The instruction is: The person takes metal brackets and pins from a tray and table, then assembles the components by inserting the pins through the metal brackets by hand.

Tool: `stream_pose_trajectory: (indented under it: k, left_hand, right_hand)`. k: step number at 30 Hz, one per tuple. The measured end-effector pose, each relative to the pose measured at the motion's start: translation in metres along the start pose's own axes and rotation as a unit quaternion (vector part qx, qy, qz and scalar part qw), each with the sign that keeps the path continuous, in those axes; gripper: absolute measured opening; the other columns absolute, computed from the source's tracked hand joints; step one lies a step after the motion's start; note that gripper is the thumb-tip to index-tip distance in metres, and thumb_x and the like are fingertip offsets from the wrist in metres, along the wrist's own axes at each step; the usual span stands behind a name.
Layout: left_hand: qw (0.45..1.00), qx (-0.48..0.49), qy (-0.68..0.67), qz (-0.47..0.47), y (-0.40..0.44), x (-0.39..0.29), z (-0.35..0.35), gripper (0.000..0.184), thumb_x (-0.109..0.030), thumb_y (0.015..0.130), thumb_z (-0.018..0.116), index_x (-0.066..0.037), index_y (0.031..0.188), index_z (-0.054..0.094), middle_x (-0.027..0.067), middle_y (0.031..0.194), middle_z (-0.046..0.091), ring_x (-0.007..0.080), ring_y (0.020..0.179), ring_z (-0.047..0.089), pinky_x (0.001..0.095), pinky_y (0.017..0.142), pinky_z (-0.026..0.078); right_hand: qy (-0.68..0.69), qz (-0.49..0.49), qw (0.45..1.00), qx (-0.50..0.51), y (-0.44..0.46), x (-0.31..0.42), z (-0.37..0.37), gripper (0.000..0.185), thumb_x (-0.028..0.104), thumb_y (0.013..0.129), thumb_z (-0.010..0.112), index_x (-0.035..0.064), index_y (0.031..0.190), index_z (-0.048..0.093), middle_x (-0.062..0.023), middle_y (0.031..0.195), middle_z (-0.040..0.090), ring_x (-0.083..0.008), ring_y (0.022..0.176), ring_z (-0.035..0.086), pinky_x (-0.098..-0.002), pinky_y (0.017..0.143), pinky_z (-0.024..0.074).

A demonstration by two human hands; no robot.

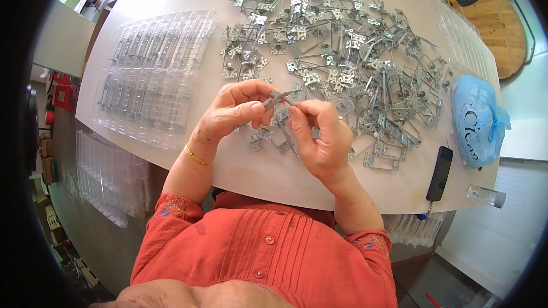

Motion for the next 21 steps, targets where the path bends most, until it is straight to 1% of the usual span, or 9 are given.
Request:
stream_pose_trajectory:
  k: [1, 3, 4, 6, 10, 12, 15, 18, 21]
  left_hand:
    - [1.000, 0.010, 0.001, 0.005, 0.0000, 0.0005, -0.0005, 0.040, -0.028, 0.095, 0.072, 0.002, 0.122, 0.064, -0.0007, 0.085, 0.064, 0.0048, 0.073, 0.054, 0.0209, 0.064, 0.043]
    - [1.000, 0.007, 0.012, 0.008, 0.0004, 0.0036, -0.0006, 0.040, -0.026, 0.094, 0.073, 0.001, 0.122, 0.064, -0.0017, 0.085, 0.062, 0.0043, 0.073, 0.053, 0.0206, 0.064, 0.042]
    - [1.000, 0.004, 0.024, 0.012, 0.0008, 0.0042, -0.0003, 0.040, -0.025, 0.094, 0.074, 0.001, 0.122, 0.064, -0.0028, 0.085, 0.061, 0.0038, 0.074, 0.052, 0.0203, 0.064, 0.041]
    - [0.999, 0.005, 0.035, 0.022, 0.0012, 0.0031, 0.0007, 0.038, -0.024, 0.094, 0.074, 0.001, 0.122, 0.064, -0.0034, 0.084, 0.059, 0.0035, 0.074, 0.051, 0.0203, 0.063, 0.041]
    - [0.997, 0.003, 0.058, 0.045, 0.0011, 0.0034, 0.0017, 0.038, -0.024, 0.094, 0.074, 0.001, 0.121, 0.064, -0.0044, 0.083, 0.057, 0.0031, 0.074, 0.049, 0.0200, 0.063, 0.039]
    - [0.996, -0.001, 0.070, 0.048, 0.0004, 0.0029, 0.0011, 0.038, -0.025, 0.094, 0.075, 0.000, 0.120, 0.065, -0.0045, 0.083, 0.057, 0.0030, 0.074, 0.049, 0.0201, 0.063, 0.039]
    - [0.996, -0.002, 0.080, 0.042, 0.0007, 0.0026, 0.0000, 0.039, -0.026, 0.093, 0.075, 0.000, 0.120, 0.065, -0.0046, 0.083, 0.057, 0.0028, 0.075, 0.049, 0.0201, 0.063, 0.039]
    - [0.996, 0.001, 0.086, 0.034, 0.0003, 0.0024, 0.0002, 0.039, -0.027, 0.093, 0.075, 0.000, 0.120, 0.066, -0.0044, 0.083, 0.058, 0.0028, 0.075, 0.050, 0.0201, 0.063, 0.039]
    - [0.994, 0.009, 0.098, 0.037, -0.0020, -0.0052, 0.0009, 0.040, -0.027, 0.092, 0.076, 0.000, 0.120, 0.066, -0.0042, 0.083, 0.058, 0.0030, 0.076, 0.050, 0.0202, 0.064, 0.040]
  right_hand:
    - [0.000, 0.000, 1.000, 0.000, -0.0001, 0.0025, -0.0006, 0.010, 0.001, 0.096, 0.066, 0.0009, 0.103, 0.059, -0.0084, 0.084, 0.069, -0.0092, 0.069, 0.068, -0.0235, 0.059, 0.0530]
    - [0.031, 0.070, 0.996, 0.053, -0.0012, 0.0031, 0.0013, 0.005, 0.003, 0.099, 0.061, 0.0012, 0.101, 0.058, -0.0042, 0.073, 0.066, -0.0074, 0.063, 0.064, -0.0227, 0.055, 0.0500]
    - [0.031, 0.070, 0.996, 0.053, -0.0001, 0.0062, -0.0008, 0.005, 0.003, 0.099, 0.061, 0.0012, 0.101, 0.058, -0.0042, 0.073, 0.066, -0.0074, 0.063, 0.064, -0.0227, 0.055, 0.0500]
    - [0.144, 0.179, 0.970, 0.080, 0.0002, 0.0054, -0.0026, 0.004, 0.006, 0.102, 0.057, 0.0016, 0.100, 0.057, -0.0018, 0.065, 0.063, -0.0049, 0.056, 0.058, -0.0210, 0.050, 0.0445]
    - [0.143, 0.181, 0.971, 0.062, 0.0006, 0.0051, 0.0014, 0.007, 0.008, 0.103, 0.056, 0.0022, 0.100, 0.056, -0.0016, 0.065, 0.063, -0.0034, 0.053, 0.053, -0.0200, 0.048, 0.0403]
    - [0.096, 0.127, 0.986, 0.056, 0.0000, 0.0041, 0.0035, 0.007, 0.009, 0.103, 0.056, 0.0034, 0.100, 0.056, -0.0012, 0.065, 0.063, -0.0029, 0.051, 0.050, -0.0196, 0.047, 0.0383]
    - [0.117, 0.159, 0.976, 0.091, 0.0013, 0.0033, -0.0014, 0.006, 0.009, 0.103, 0.056, 0.0039, 0.101, 0.056, -0.0010, 0.066, 0.062, -0.0032, 0.052, 0.051, -0.0196, 0.047, 0.0390]
    - [0.164, 0.178, 0.966, 0.088, 0.0012, 0.0047, -0.0022, 0.006, 0.009, 0.103, 0.057, 0.0038, 0.102, 0.056, -0.0013, 0.067, 0.062, -0.0032, 0.053, 0.052, -0.0194, 0.047, 0.0393]
    - [0.139, 0.165, 0.972, 0.092, 0.0009, 0.0045, 0.0006, 0.006, 0.009, 0.103, 0.057, 0.0037, 0.102, 0.055, -0.0009, 0.067, 0.062, -0.0032, 0.053, 0.052, -0.0192, 0.048, 0.0394]
Point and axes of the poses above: each hand's wrist, its own y-axis towards the middle knuckle, its own z-axis out of the palm, x = y × z, the point moved 3 cm from there along y, towards the middle knuckle
